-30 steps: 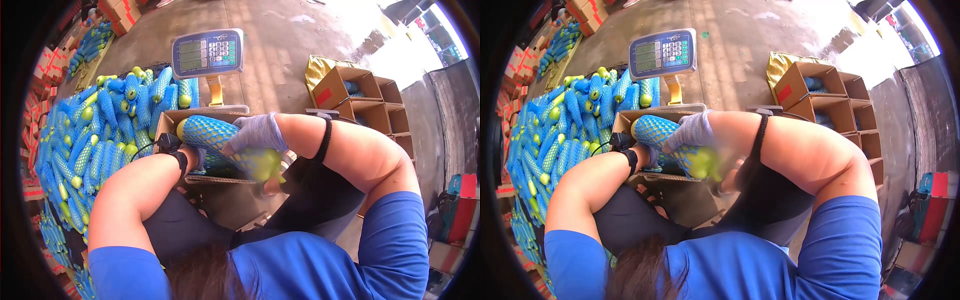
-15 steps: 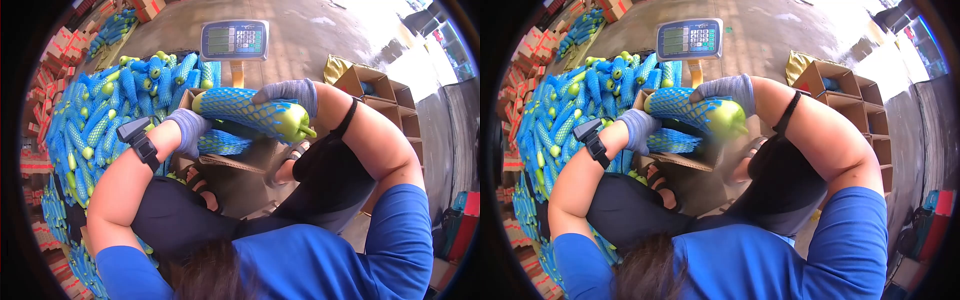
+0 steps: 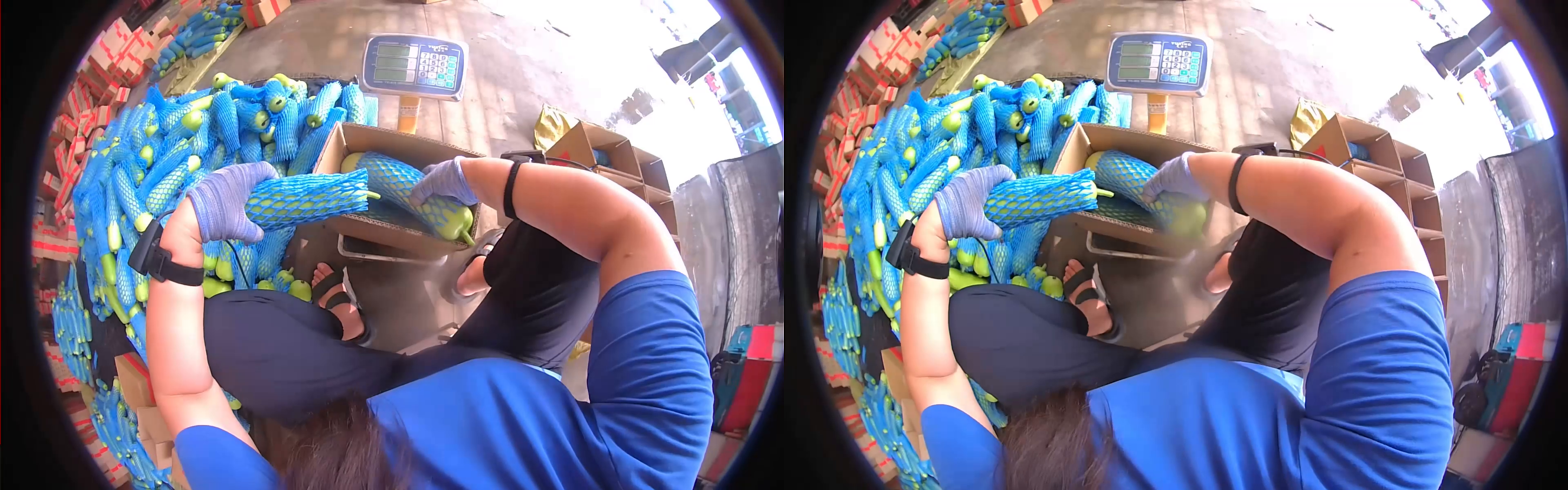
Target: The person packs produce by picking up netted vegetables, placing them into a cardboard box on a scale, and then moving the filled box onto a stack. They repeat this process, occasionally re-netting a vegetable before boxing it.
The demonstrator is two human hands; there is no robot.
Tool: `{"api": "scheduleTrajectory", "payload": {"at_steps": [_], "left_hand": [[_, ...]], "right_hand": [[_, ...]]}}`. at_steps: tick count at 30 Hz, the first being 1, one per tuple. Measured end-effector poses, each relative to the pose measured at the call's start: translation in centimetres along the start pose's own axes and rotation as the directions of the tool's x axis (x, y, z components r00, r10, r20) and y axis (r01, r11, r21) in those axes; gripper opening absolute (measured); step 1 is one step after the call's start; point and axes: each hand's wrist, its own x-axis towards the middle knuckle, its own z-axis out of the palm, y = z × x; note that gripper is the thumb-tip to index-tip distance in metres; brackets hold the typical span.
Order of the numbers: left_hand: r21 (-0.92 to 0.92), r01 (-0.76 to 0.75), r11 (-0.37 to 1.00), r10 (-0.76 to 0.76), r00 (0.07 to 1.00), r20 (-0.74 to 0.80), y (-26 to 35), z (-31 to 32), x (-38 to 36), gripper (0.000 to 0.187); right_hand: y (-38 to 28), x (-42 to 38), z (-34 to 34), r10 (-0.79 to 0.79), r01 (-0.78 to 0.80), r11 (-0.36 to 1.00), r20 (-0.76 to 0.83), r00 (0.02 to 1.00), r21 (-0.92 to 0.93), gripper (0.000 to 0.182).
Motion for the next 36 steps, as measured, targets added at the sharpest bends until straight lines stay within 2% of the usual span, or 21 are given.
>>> {"api": "scheduleTrajectory", "payload": {"at_steps": [2,4,5,7,8,9,10,11,12,14,15,17,20,24,26,30,31,36], "left_hand": [[0.005,0.012,1.000,-0.012,1.000,-0.012,-1.2,0.5,-0.7,0.075],[0.014,0.007,1.000,-0.007,1.000,-0.015,-1.7,0.8,-0.8,0.075],[-0.005,0.011,1.000,-0.011,1.000,-0.005,-1.7,0.7,-0.8,0.074],[-0.018,0.037,0.999,-0.036,0.999,0.011,-1.4,0.4,-1.0,0.072],[-0.018,0.027,0.999,-0.027,1.000,0.014,-1.4,0.4,-1.0,0.072],[-0.037,0.021,0.999,-0.022,1.000,-0.002,-1.5,0.4,-1.1,0.072],[-0.058,0.017,0.998,-0.019,1.000,-0.020,-1.4,0.5,-1.2,0.071],[-0.048,-0.001,0.999,-0.002,0.999,-0.053,-1.3,0.5,-1.4,0.069],[-0.054,-0.003,0.999,0.001,0.999,-0.054,-1.4,0.7,-1.5,0.069],[-0.191,-0.056,0.980,0.042,0.996,-0.076,-1.6,0.9,-1.4,0.067],[-0.212,-0.034,0.977,0.020,0.998,-0.065,-1.4,0.8,-1.3,0.066],[-0.182,-0.018,0.983,0.010,0.999,-0.042,-1.3,0.9,-0.6,0.068],[-0.218,-0.047,0.975,0.043,0.999,-0.020,-1.6,1.6,0.6,0.069],[-0.251,-0.071,0.965,0.071,0.997,-0.009,-0.9,2.5,2.3,0.067],[-0.269,-0.070,0.961,0.086,0.995,0.048,0.0,2.6,3.5,0.067],[-0.259,-0.052,0.965,0.101,0.979,0.176,0.8,3.2,5.2,0.066],[-0.297,-0.119,0.948,0.168,0.975,0.148,0.5,3.7,5.7,0.064],[-0.164,-0.196,0.967,0.220,0.966,0.136,1.7,3.8,6.8,0.060]], "right_hand": [[-1.0,-0.5,0.4,0.043,-0.043,0.999,-0.029,0.999,0.008,0.026],[-0.5,1.5,-0.3,0.202,-0.210,0.976,0.129,0.971,0.053,0.027],[0.0,2.0,-0.4,0.205,-0.214,0.975,0.123,0.971,0.065,0.027],[0.4,2.6,-0.2,0.281,-0.283,0.959,0.084,0.956,0.013,0.053],[0.4,2.7,0.0,0.283,-0.286,0.958,0.080,0.956,0.022,0.053],[0.6,2.7,0.5,0.201,-0.198,0.962,-0.004,0.980,-0.186,0.058],[0.6,2.8,0.8,0.101,-0.120,0.910,-0.068,0.993,-0.396,0.063],[1.1,3.9,0.9,0.125,-0.148,0.889,-0.081,0.989,-0.433,0.075],[1.5,4.3,0.8,0.131,-0.154,0.887,-0.084,0.988,-0.434,0.075],[2.1,3.6,1.7,0.008,-0.068,0.909,-0.144,0.989,-0.410,0.075],[2.4,3.3,2.0,0.025,-0.087,0.914,-0.157,0.987,-0.397,0.075],[0.9,2.2,3.4,-0.009,-0.157,0.794,-0.269,0.963,-0.588,0.077],[0.6,3.3,3.4,-0.017,-0.157,0.728,-0.247,0.969,-0.667,0.078],[1.7,4.6,4.1,-0.038,-0.161,0.745,-0.282,0.959,-0.648,0.078],[2.1,4.9,4.7,-0.124,-0.147,0.737,-0.346,0.930,-0.660,0.077],[1.9,6.3,4.4,-0.081,-0.166,0.681,-0.299,0.951,-0.713,0.072],[1.7,6.2,4.4,-0.085,-0.151,0.667,-0.276,0.958,-0.730,0.071],[-3.8,3.4,6.4,-0.188,0.035,0.515,-0.073,0.980,-0.857,0.064]]}}
